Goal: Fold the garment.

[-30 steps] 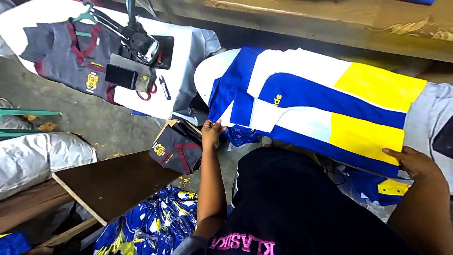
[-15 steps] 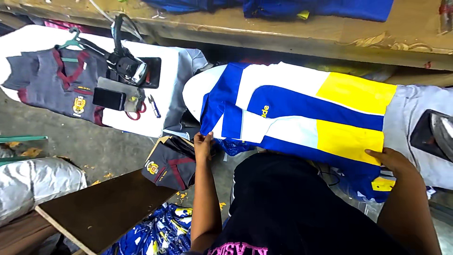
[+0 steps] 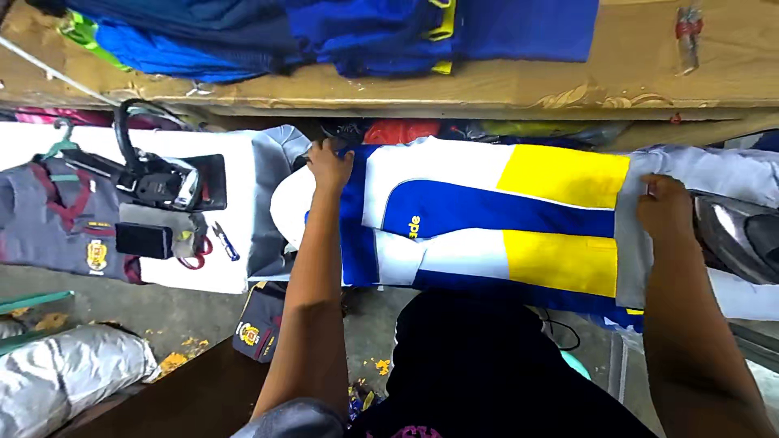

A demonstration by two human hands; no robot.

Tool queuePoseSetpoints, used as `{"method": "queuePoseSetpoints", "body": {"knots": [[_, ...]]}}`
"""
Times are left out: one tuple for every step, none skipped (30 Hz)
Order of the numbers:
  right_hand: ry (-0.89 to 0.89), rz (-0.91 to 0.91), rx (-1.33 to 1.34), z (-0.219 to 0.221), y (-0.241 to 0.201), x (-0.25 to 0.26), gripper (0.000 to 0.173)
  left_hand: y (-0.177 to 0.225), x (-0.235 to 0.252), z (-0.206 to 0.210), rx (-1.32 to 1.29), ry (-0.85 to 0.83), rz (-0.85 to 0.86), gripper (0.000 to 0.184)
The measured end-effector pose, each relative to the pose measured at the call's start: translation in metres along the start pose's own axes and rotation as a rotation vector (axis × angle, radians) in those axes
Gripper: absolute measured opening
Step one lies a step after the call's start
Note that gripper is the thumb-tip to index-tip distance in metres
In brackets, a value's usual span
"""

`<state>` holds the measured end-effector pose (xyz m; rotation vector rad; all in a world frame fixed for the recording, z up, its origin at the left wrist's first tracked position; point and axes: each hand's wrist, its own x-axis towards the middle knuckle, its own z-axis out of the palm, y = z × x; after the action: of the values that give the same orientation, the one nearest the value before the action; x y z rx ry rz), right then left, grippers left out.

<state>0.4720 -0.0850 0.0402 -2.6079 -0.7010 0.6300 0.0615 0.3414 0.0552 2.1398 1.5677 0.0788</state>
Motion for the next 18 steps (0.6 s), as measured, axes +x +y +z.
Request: {"method": "queuePoseSetpoints", "body": {"knots": [[-0.005,-0.044,-0.029,0.004,-0.001,0.012,0.046,0.009,0.021,0.005,0.064,-0.061,-0.034,0.057],[-0.009,-0.093,-0.064,0.007,-0.002,0.025,0.047,0.016,0.038,0.009,0.127,-0.130,-0.070,0.059],[-0.015,-0.125,-0.108,0.011,-0.003,0.036,0.047,0.021,0.054,0.015,0.187,-0.207,-0.105,0.060],[-0.037,-0.125,-0.153,0.014,-0.003,0.047,0.048,0.024,0.067,0.021,0.240,-0.276,-0.131,0.061],[-0.065,-0.118,-0.195,0.016,-0.002,0.056,0.048,0.025,0.076,0.027,0.274,-0.335,-0.138,0.061],[-0.083,-0.116,-0.224,0.016,0.000,0.063,0.047,0.025,0.084,0.033,0.287,-0.382,-0.117,0.060],[-0.092,-0.117,-0.231,0.016,0.000,0.068,0.046,0.024,0.089,0.037,0.286,-0.416,-0.085,0.057],[-0.105,-0.113,-0.226,0.014,-0.001,0.071,0.045,0.029,0.090,0.037,0.288,-0.450,-0.056,0.054],[-0.120,-0.102,-0.220,0.010,-0.002,0.073,0.046,0.036,0.091,0.035,0.310,-0.484,-0.041,0.052],[-0.137,-0.085,-0.203,0.006,-0.005,0.075,0.048,0.044,0.091,0.032,0.333,-0.512,-0.047,0.050],[-0.153,-0.063,-0.193,0.003,-0.006,0.077,0.050,0.051,0.092,0.030,0.347,-0.524,-0.078,0.049],[-0.161,-0.047,-0.186,0.002,-0.006,0.080,0.050,0.053,0.094,0.030,0.339,-0.508,-0.111,0.049],[-0.163,-0.035,-0.181,0.002,-0.006,0.083,0.049,0.050,0.095,0.030,0.281,-0.457,-0.139,0.047],[-0.158,-0.028,-0.171,0.003,-0.005,0.085,0.048,0.044,0.097,0.031,0.206,-0.390,-0.136,0.043],[-0.151,-0.026,-0.169,0.004,-0.004,0.086,0.045,0.039,0.099,0.031,0.145,-0.339,-0.113,0.041],[-0.141,-0.034,-0.180,0.004,-0.005,0.086,0.042,0.036,0.098,0.029,0.104,-0.310,-0.086,0.040],[-0.124,-0.052,-0.192,0.005,-0.006,0.084,0.037,0.035,0.095,0.025,0.078,-0.293,-0.064,0.038],[-0.102,-0.080,-0.195,0.006,-0.007,0.079,0.033,0.036,0.088,0.017,0.062,-0.286,-0.051,0.037]]}}
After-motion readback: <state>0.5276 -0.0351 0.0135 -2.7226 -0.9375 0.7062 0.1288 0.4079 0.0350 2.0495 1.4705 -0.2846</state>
